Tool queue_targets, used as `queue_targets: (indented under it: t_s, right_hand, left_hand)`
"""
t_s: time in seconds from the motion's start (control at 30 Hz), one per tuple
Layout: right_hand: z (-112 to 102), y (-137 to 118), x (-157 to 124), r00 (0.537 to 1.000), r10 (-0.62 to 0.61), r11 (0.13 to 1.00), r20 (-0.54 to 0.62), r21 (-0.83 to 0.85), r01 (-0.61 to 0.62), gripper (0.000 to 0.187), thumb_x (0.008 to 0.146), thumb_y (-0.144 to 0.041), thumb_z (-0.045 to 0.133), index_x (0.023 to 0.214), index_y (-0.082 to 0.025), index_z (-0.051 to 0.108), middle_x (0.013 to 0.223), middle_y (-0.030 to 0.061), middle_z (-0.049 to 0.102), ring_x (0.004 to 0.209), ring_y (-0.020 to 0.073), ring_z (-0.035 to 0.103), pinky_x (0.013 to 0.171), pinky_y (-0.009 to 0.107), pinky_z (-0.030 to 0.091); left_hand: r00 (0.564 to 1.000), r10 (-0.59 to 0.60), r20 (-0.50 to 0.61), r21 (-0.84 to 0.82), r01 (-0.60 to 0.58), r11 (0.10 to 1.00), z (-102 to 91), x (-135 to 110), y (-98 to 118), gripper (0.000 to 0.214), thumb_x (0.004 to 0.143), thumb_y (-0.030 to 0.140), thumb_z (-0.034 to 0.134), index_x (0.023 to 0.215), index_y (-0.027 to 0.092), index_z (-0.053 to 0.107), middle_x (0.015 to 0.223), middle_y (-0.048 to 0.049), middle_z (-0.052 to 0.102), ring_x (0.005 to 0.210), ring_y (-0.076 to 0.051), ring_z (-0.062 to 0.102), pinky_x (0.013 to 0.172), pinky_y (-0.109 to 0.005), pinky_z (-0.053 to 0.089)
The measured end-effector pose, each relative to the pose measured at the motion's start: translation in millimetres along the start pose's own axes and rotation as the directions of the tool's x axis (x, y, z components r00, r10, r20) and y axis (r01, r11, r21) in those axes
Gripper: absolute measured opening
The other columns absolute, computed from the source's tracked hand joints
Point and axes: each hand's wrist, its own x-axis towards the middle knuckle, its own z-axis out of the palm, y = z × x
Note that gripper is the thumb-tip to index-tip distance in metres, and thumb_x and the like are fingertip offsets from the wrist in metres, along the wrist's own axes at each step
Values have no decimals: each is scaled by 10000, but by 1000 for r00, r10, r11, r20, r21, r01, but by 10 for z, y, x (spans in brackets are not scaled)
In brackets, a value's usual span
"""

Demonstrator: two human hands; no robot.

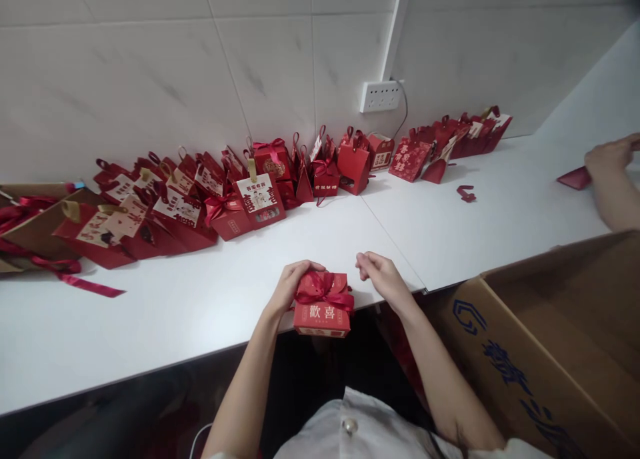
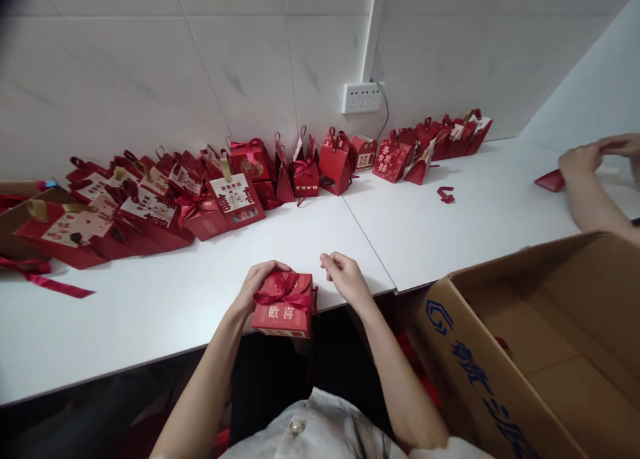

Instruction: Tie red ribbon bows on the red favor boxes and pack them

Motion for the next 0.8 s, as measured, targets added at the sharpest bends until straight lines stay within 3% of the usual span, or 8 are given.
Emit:
queue_targets:
  t_s: [0.2, 0.37, 0.47, 0.53, 0.6, 0.67, 0.8]
  right_hand:
    - [44, -43, -465, 990, -31, 975, 134, -213, 60, 462, 826, -602, 445, 615, -191, 446, 527, -54, 362, 507, 99, 353, 522, 247, 291]
    - [118, -49, -560, 977, 23, 948, 213, -314, 46, 436, 843, -548, 462, 611, -182, 418, 591, -42, 400, 568, 100, 366, 538, 236, 284]
    - [123, -63, -578, 973, 39, 947, 228, -318, 37, 430, 846, -531, 464, 602, -180, 412, 586, -42, 394, 567, 98, 364, 530, 233, 276]
    - [129, -66, -587, 974, 42, 946, 225, -323, 34, 416, 843, -510, 481, 601, -179, 410, 592, -41, 401, 573, 98, 370, 529, 230, 279]
    - [137, -60, -591, 973, 53, 942, 224, -334, 25, 395, 839, -489, 495, 609, -179, 417, 606, -39, 419, 582, 98, 380, 533, 228, 287]
    - [144, -53, -589, 972, 72, 939, 222, -344, 9, 379, 840, -474, 499, 614, -180, 421, 611, -39, 428, 582, 97, 384, 534, 227, 293]
    - [154, -54, -572, 967, 89, 944, 240, -331, -4, 341, 839, -428, 510, 617, -180, 438, 605, -40, 443, 576, 97, 402, 553, 230, 318]
  left_hand:
    - [986, -108, 129, 11, 107, 994, -48, 85, 33, 316, 799, 416, 528, 822, 147, 692, 864, -60, 696, 801, -189, 620, 761, -293, 471]
    - [962, -119, 246, 230, 61, 971, -204, 264, 153, 317, 827, 414, 497, 913, 175, 685, 994, -60, 672, 960, -193, 576, 873, -292, 413]
    - [993, -85, 77, 365, 51, 930, -340, 271, 245, 290, 822, 407, 489, 932, 196, 654, 1055, -50, 638, 993, -188, 544, 833, -281, 410]
    - [992, -7, -129, 424, 62, 904, -395, 162, 298, 276, 833, 409, 448, 802, 188, 611, 895, -32, 627, 868, -168, 546, 749, -270, 409]
    - [973, 33, -228, 478, 82, 875, -389, -29, 339, 342, 847, 429, 396, 641, 182, 510, 668, 0, 531, 681, -143, 498, 661, -262, 385]
    - [984, -14, -177, 504, 102, 858, -319, -247, 370, 403, 848, 469, 367, 567, 185, 422, 562, 22, 419, 579, -128, 422, 589, -257, 350]
    - [989, -94, -113, 456, 136, 879, -93, -549, 404, 423, 837, 512, 382, 565, 189, 364, 552, 33, 364, 552, -116, 363, 537, -243, 311]
